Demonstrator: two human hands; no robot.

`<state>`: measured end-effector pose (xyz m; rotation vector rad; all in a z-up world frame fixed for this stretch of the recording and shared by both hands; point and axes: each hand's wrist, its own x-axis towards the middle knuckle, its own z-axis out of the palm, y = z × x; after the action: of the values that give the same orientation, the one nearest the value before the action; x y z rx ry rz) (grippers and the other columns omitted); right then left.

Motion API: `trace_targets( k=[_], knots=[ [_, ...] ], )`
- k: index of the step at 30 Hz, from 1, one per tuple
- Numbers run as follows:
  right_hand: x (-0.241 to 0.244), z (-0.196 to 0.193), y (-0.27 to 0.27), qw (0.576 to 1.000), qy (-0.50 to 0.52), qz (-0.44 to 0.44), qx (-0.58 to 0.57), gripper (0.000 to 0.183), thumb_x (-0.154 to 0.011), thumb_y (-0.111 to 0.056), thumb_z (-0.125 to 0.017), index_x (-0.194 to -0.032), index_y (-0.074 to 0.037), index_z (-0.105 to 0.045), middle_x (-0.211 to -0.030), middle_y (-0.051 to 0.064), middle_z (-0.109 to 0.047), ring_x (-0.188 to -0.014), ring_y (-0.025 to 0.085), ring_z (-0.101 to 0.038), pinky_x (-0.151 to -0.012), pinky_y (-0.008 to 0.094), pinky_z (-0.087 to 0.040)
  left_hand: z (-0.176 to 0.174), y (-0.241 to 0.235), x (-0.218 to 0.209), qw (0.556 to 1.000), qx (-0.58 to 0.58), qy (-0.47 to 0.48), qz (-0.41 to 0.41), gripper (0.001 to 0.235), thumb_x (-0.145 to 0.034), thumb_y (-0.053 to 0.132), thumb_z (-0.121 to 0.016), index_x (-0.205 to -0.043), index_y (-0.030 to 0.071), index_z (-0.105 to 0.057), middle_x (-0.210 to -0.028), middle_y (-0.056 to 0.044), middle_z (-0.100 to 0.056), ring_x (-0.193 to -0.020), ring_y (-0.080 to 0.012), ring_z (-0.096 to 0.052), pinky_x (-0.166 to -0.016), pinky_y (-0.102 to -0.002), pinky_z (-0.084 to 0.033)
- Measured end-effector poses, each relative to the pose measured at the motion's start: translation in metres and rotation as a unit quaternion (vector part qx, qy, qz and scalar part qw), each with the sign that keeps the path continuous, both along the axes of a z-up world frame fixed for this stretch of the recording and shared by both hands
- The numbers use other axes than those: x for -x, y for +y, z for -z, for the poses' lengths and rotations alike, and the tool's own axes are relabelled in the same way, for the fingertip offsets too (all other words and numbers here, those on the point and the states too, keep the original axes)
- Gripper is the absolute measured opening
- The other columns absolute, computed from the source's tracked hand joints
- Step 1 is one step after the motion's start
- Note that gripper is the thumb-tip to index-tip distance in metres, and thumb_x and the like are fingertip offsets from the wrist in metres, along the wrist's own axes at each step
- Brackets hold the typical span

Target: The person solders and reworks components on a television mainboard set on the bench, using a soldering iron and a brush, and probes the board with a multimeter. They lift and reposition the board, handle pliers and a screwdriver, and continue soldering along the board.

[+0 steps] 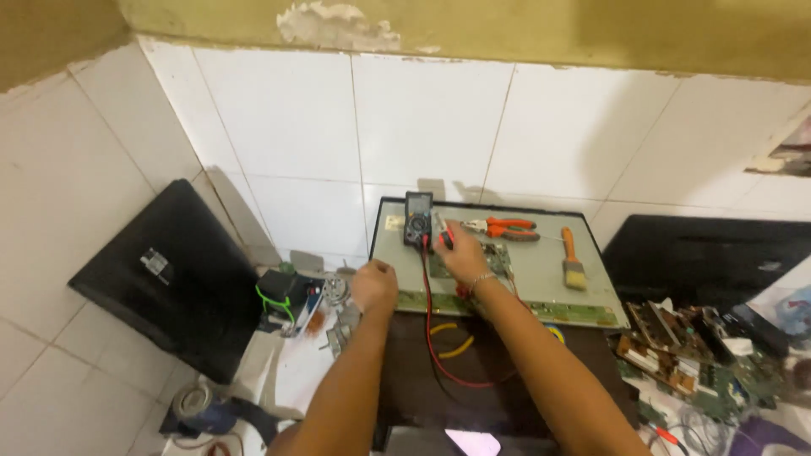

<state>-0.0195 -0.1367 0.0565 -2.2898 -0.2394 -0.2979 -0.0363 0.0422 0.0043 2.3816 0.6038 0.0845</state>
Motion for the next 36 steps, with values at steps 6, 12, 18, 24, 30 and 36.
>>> trace_targets(
  k=[6,12,18,24,30,36],
  knots=[
    [-0.016,0.015,-0.001,0.952,-0.031,-0.113,0.284,0.031,-0.105,-0.03,-0.049,-0.132,-0.023,-0.06,-0.115,0.017,-0.07,-0.105,0.039,-0.072,-0.09,0.049,-0.058,0.03,-0.016,-0.006,0.991,-0.075,-0.108,-0.028,0.01,-0.086,0.021,-0.067,-0.09,0.015,-0.075,-0.084,-0.005,-0.075,-0.089,-0.027,-0.074,-0.081,-0.042,-0.06],
    [-0.011,0.037,0.008,0.912,-0.149,-0.124,0.362,0.019,-0.101,-0.028,-0.053,-0.109,-0.018,-0.067,-0.106,0.011,-0.072,-0.098,0.034,-0.074,-0.076,0.044,-0.062,0.044,-0.023,-0.005,0.977,-0.131,-0.165,-0.037,0.004,-0.086,0.018,-0.066,-0.086,0.016,-0.07,-0.08,-0.002,-0.071,-0.086,-0.0244,-0.071,-0.079,-0.04,-0.055],
    [-0.048,0.082,0.018,0.903,-0.263,-0.132,0.313,0.013,-0.099,-0.03,-0.053,-0.1,-0.023,-0.064,-0.102,-0.002,-0.068,-0.104,0.022,-0.068,-0.078,0.031,-0.059,0.059,-0.023,-0.01,0.97,-0.148,-0.187,-0.046,0.006,-0.085,0.021,-0.069,-0.079,0.018,-0.068,-0.072,0.002,-0.067,-0.075,-0.0206,-0.067,-0.074,-0.036,-0.049],
    [-0.066,0.112,0.026,0.906,-0.263,-0.106,0.316,0.014,-0.099,-0.032,-0.051,-0.096,-0.024,-0.063,-0.096,-0.003,-0.065,-0.098,0.022,-0.065,-0.076,0.03,-0.058,0.058,-0.025,-0.007,0.967,-0.136,-0.209,-0.047,0.007,-0.083,0.021,-0.072,-0.079,0.019,-0.067,-0.072,0.002,-0.067,-0.076,-0.0216,-0.068,-0.075,-0.037,-0.049],
    [-0.052,0.088,0.029,0.912,-0.24,-0.124,0.31,0.014,-0.099,-0.025,-0.053,-0.094,-0.021,-0.065,-0.093,0.002,-0.067,-0.095,0.025,-0.067,-0.077,0.032,-0.058,0.058,-0.025,-0.005,0.966,-0.132,-0.218,-0.045,0.008,-0.083,0.022,-0.073,-0.078,0.019,-0.067,-0.068,0.003,-0.066,-0.073,-0.0199,-0.067,-0.074,-0.034,-0.046],
    [-0.054,0.075,0.014,0.961,-0.108,-0.085,0.239,0.015,-0.099,-0.028,-0.057,-0.104,-0.015,-0.064,-0.092,0.009,-0.069,-0.094,0.032,-0.071,-0.079,0.042,-0.059,0.067,-0.025,-0.01,0.964,-0.148,-0.217,-0.044,0.008,-0.083,0.022,-0.074,-0.079,0.019,-0.068,-0.069,0.003,-0.067,-0.073,-0.0193,-0.068,-0.074,-0.035,-0.046]
  ],
)
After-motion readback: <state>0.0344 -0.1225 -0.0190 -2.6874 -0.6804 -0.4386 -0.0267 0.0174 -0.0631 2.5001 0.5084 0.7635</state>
